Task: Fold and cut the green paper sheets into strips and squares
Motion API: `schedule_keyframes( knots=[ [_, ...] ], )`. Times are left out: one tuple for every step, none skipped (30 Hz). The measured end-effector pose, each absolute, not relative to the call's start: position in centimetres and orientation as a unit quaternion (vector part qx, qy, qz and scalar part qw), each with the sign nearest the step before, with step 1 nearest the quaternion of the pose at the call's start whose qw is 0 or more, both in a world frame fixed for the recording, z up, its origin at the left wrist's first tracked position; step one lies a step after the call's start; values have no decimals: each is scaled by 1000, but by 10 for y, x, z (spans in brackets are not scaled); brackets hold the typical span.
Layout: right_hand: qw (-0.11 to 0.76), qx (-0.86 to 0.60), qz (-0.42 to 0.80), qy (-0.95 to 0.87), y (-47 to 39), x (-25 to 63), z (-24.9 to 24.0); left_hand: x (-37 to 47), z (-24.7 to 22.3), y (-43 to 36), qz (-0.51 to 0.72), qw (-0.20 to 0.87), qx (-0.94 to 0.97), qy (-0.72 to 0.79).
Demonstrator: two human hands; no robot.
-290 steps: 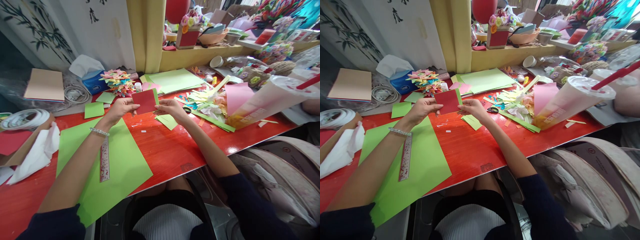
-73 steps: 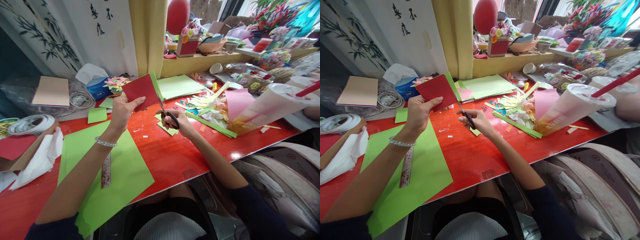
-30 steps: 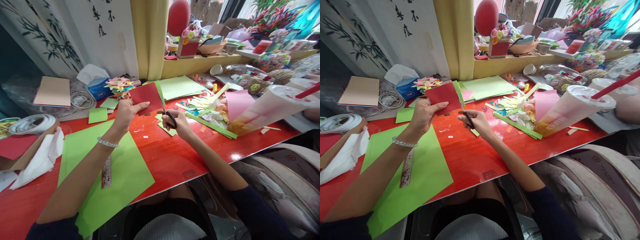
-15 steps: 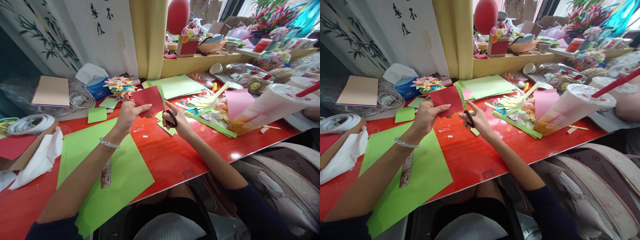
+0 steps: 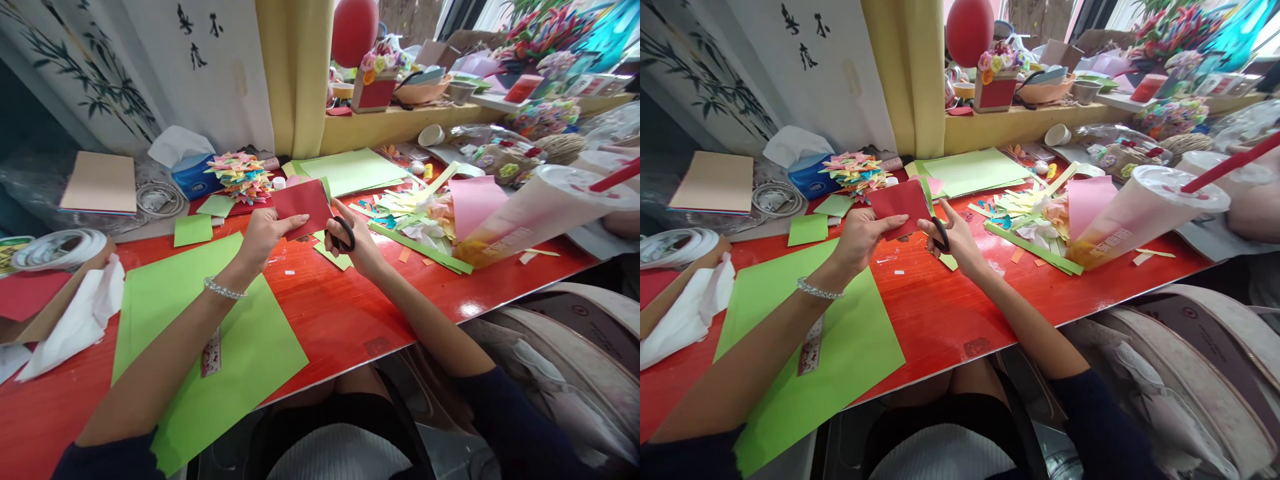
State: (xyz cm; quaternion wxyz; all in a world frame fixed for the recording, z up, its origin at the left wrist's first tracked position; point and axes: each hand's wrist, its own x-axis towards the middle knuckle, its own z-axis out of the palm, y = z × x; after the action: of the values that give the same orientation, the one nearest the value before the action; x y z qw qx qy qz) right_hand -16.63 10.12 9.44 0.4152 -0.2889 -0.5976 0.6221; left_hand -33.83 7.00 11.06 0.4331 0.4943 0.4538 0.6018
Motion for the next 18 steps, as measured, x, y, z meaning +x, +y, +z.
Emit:
schedule_keyframes(
  knots=[
    [417,-289,622,-597,101,-166,94,-338,110,70,600,435,494,454],
    [418,-289,622,-596,102,-166,94,-338,110,70,600,436,494,453],
    [418,-288,623,-595,102,-166,94,-338,110,70,601,436,494,452],
    [418,-285,624,-595,103,-166,93,-338,109,70,603,436,493,451],
    [419,-282,626,-594,103,-166,93,-338,109,70,604,437,492,451],
    [419,-280,628,-593,103,-166,93,-338,109,71,605,436,490,452],
    [418,-281,628,-593,103,-166,93,-338,108,71,605,436,488,454],
    [417,-284,627,-594,103,-166,93,-338,108,71,603,436,487,457],
    [414,-290,625,-595,102,-166,93,-338,108,70,600,438,488,459],
    [413,-296,622,-596,102,-166,93,-337,107,70,597,440,489,460],
    [411,-302,620,-597,102,-166,93,-337,107,70,594,443,490,459],
    [410,-305,618,-597,102,-166,94,-336,107,69,591,447,492,457],
    [410,-306,617,-598,102,-166,94,-335,106,69,589,450,493,455],
    [410,-306,617,-598,103,-166,93,-335,106,68,590,452,492,454],
    [411,-305,617,-598,104,-166,93,-334,107,68,590,452,491,455],
    [412,-304,617,-597,104,-166,92,-334,107,68,590,451,489,458],
    [414,-303,617,-597,105,-166,92,-334,107,69,589,450,487,462],
    [416,-301,616,-597,105,-167,91,-335,107,69,589,448,484,466]
  ],
)
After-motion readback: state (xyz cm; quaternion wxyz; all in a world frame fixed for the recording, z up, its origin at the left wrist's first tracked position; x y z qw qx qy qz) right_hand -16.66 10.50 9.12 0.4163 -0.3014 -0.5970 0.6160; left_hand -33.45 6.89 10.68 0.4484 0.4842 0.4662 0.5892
